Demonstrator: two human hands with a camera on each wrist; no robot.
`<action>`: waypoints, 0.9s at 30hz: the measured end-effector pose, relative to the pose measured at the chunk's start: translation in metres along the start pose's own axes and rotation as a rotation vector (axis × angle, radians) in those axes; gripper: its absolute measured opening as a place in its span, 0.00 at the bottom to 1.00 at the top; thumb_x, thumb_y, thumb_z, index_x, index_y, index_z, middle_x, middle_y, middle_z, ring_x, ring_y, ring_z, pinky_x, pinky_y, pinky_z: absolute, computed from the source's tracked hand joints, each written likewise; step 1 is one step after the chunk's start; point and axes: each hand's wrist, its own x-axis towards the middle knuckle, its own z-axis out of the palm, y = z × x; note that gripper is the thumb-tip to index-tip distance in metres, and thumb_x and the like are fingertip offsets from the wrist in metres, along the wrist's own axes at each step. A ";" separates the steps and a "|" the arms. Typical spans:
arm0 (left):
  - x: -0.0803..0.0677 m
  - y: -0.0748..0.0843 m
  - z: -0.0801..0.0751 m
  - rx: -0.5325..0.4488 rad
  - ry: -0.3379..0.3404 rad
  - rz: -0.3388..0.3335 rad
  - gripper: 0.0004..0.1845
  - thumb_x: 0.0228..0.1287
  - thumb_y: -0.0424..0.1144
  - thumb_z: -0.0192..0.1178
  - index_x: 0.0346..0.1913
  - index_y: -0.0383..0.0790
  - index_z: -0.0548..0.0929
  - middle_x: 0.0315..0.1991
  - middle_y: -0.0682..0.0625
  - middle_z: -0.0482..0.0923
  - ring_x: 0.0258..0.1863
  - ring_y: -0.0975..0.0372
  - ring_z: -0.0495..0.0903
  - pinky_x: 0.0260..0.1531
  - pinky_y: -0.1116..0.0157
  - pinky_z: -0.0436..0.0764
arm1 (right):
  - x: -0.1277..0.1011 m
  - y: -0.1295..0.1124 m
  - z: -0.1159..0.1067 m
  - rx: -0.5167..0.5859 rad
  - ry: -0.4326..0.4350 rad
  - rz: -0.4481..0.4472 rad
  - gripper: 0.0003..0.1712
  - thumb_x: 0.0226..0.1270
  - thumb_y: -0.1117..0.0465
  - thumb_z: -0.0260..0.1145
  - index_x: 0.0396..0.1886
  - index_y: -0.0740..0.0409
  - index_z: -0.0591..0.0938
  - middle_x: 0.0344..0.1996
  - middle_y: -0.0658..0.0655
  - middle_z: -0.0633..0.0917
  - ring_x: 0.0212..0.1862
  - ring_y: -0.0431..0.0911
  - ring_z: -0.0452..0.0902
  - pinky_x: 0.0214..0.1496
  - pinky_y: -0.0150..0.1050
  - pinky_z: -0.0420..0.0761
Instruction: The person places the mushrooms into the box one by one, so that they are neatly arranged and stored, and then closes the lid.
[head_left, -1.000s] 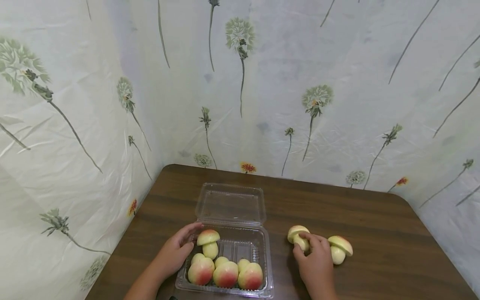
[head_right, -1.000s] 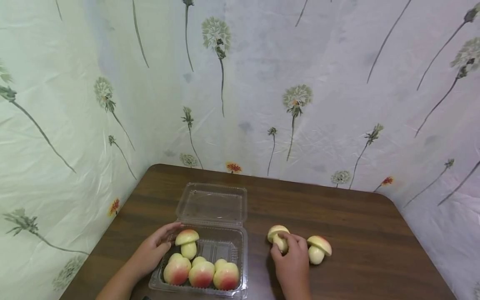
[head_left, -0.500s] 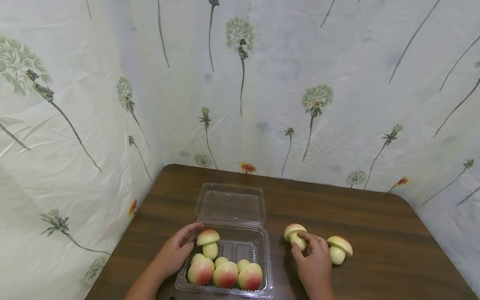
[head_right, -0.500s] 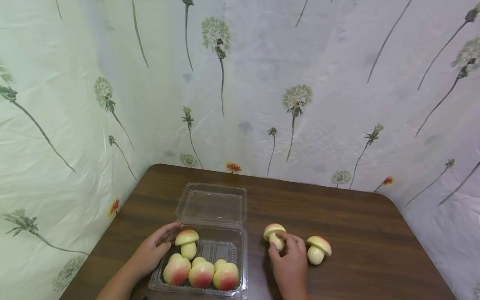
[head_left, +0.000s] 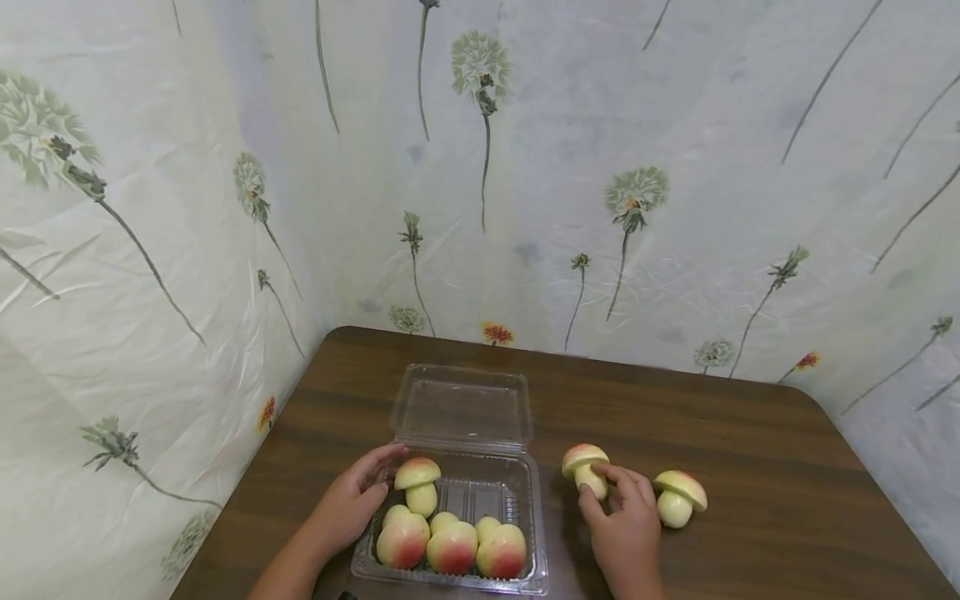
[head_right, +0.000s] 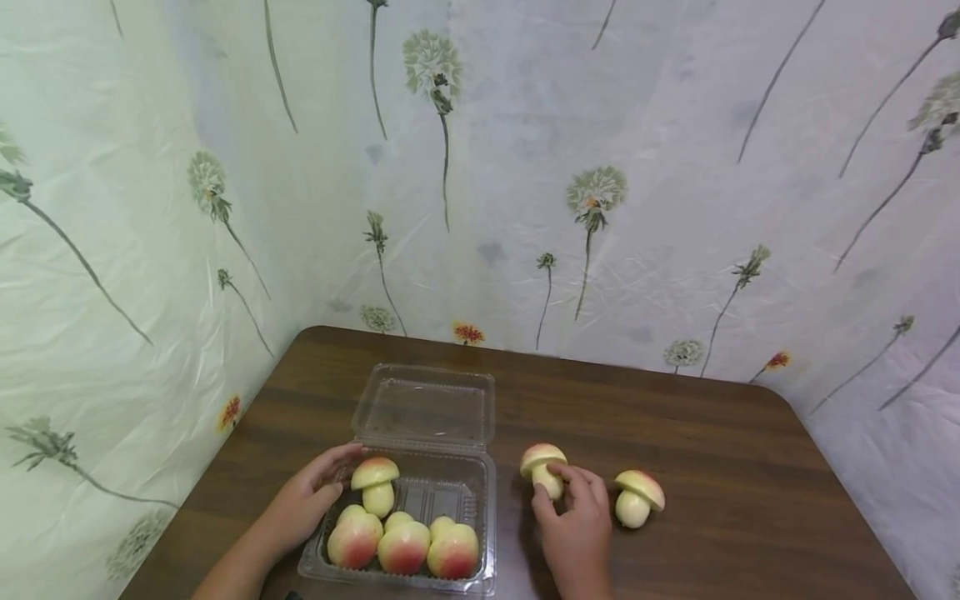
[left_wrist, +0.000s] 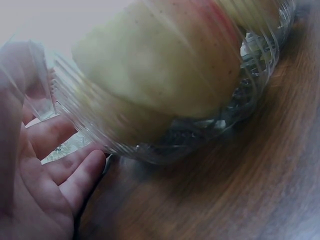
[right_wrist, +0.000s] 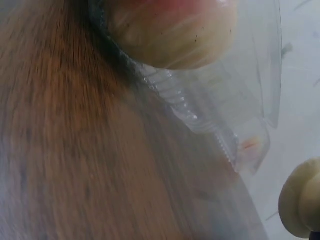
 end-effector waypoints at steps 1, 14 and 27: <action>0.000 0.000 0.000 0.000 -0.003 0.002 0.30 0.75 0.25 0.46 0.78 0.42 0.68 0.76 0.43 0.71 0.71 0.46 0.74 0.63 0.74 0.74 | -0.001 -0.001 0.000 0.010 -0.001 0.006 0.16 0.64 0.68 0.74 0.52 0.58 0.87 0.55 0.57 0.77 0.56 0.40 0.74 0.54 0.11 0.72; 0.002 0.000 0.002 -0.004 0.008 0.003 0.30 0.74 0.24 0.47 0.77 0.42 0.69 0.75 0.43 0.71 0.71 0.46 0.74 0.63 0.74 0.73 | -0.004 -0.009 0.002 0.110 0.000 -0.017 0.15 0.63 0.72 0.73 0.50 0.62 0.87 0.55 0.55 0.76 0.57 0.37 0.73 0.59 0.18 0.74; 0.002 -0.001 0.001 0.006 0.000 0.008 0.30 0.74 0.24 0.47 0.77 0.42 0.69 0.75 0.43 0.71 0.71 0.45 0.75 0.62 0.75 0.74 | -0.011 -0.016 0.009 0.182 0.034 -0.052 0.16 0.59 0.77 0.74 0.47 0.63 0.87 0.53 0.54 0.77 0.55 0.34 0.75 0.58 0.22 0.78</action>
